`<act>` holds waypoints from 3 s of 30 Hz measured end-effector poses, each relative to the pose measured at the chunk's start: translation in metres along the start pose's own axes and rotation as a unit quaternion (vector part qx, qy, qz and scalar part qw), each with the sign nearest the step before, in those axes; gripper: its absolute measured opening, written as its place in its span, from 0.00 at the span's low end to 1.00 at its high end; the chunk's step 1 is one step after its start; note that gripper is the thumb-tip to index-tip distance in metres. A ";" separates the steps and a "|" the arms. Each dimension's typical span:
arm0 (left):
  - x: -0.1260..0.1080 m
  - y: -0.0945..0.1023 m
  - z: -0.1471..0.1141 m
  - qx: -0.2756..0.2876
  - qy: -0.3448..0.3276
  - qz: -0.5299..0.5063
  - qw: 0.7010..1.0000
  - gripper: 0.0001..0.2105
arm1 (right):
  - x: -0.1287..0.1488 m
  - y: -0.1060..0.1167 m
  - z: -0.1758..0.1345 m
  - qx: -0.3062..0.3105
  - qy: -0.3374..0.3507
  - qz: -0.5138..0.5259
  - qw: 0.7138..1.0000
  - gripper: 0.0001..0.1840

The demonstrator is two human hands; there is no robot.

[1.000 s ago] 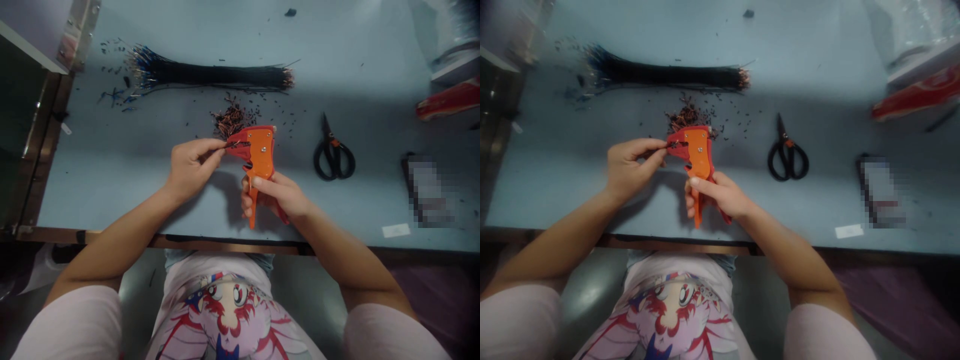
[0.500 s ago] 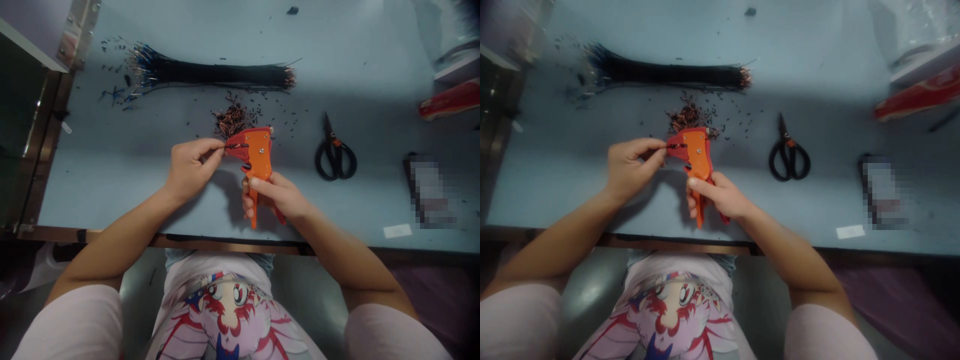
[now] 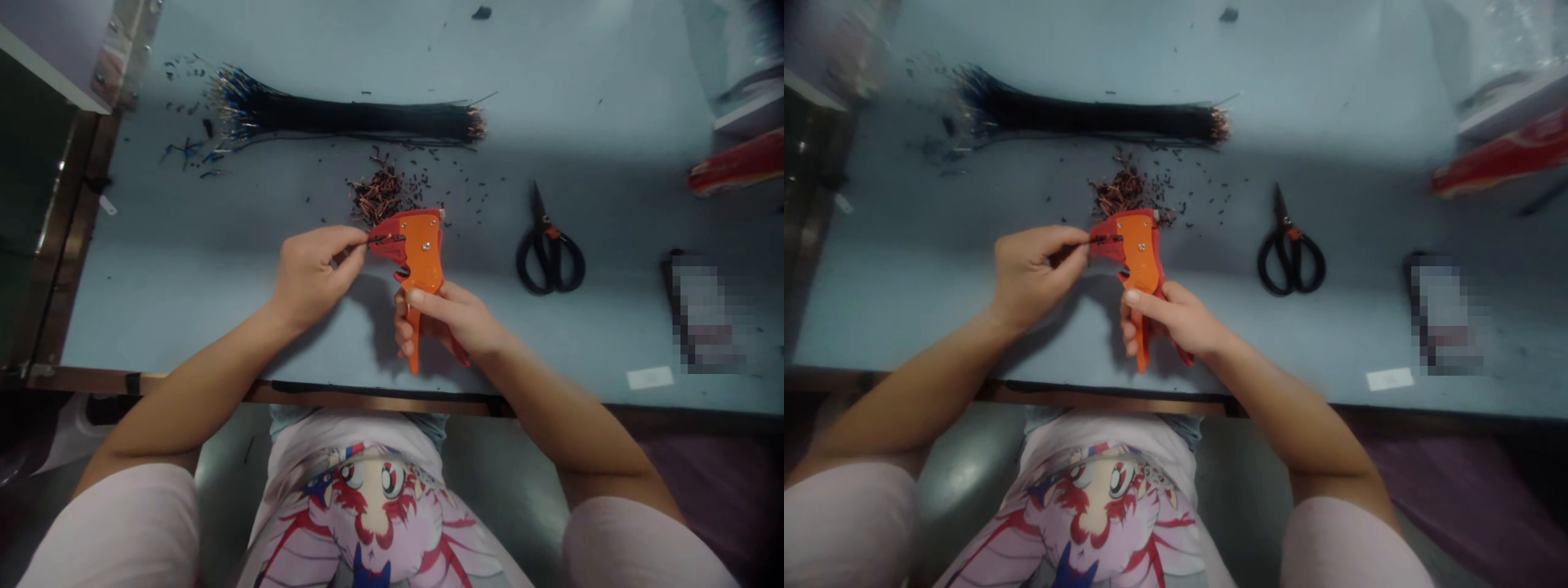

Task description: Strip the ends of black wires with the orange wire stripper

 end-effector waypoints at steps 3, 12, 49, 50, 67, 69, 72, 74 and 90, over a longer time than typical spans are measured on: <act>0.001 -0.001 -0.001 0.014 0.003 0.014 1.000 0.07 | -0.001 0.001 0.001 0.002 0.005 -0.007 1.000 0.17; 0.001 0.000 0.000 0.028 0.002 0.012 1.000 0.07 | -0.004 -0.003 0.001 -0.008 0.019 -0.033 0.999 0.19; 0.012 -0.007 0.011 0.095 0.193 -0.301 0.929 0.05 | 0.010 0.014 0.003 -0.063 -0.014 0.038 0.997 0.18; 0.012 -0.006 0.011 0.091 0.193 -0.304 0.929 0.05 | 0.010 0.014 0.003 -0.063 -0.015 0.038 0.997 0.18; 0.006 -0.003 0.008 0.073 0.155 -0.258 0.951 0.03 | 0.007 0.014 0.004 -0.055 -0.016 0.046 0.997 0.19; 0.005 -0.002 0.008 0.069 0.160 -0.267 0.948 0.03 | 0.007 0.014 0.004 -0.056 -0.016 0.046 0.997 0.19; 0.006 -0.001 0.009 0.119 0.204 -0.291 0.927 0.04 | 0.008 0.015 0.004 -0.062 -0.002 0.053 0.997 0.18; 0.008 -0.004 0.008 0.202 0.242 -0.304 0.899 0.04 | 0.010 0.016 0.005 -0.071 0.017 0.063 0.995 0.16; 0.018 -0.015 0.009 0.014 0.156 -0.249 0.956 0.03 | 0.007 0.018 0.007 -0.049 0.018 0.075 0.996 0.15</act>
Point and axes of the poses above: each hand's wrist, its own z-axis towards the middle knuckle, its own y-axis out of the back of the hand, x = y × z, the point moved 2 cm from there along z, towards the middle knuckle, and after that the axes turned 8 degrees about z, right-handed, at the moved point
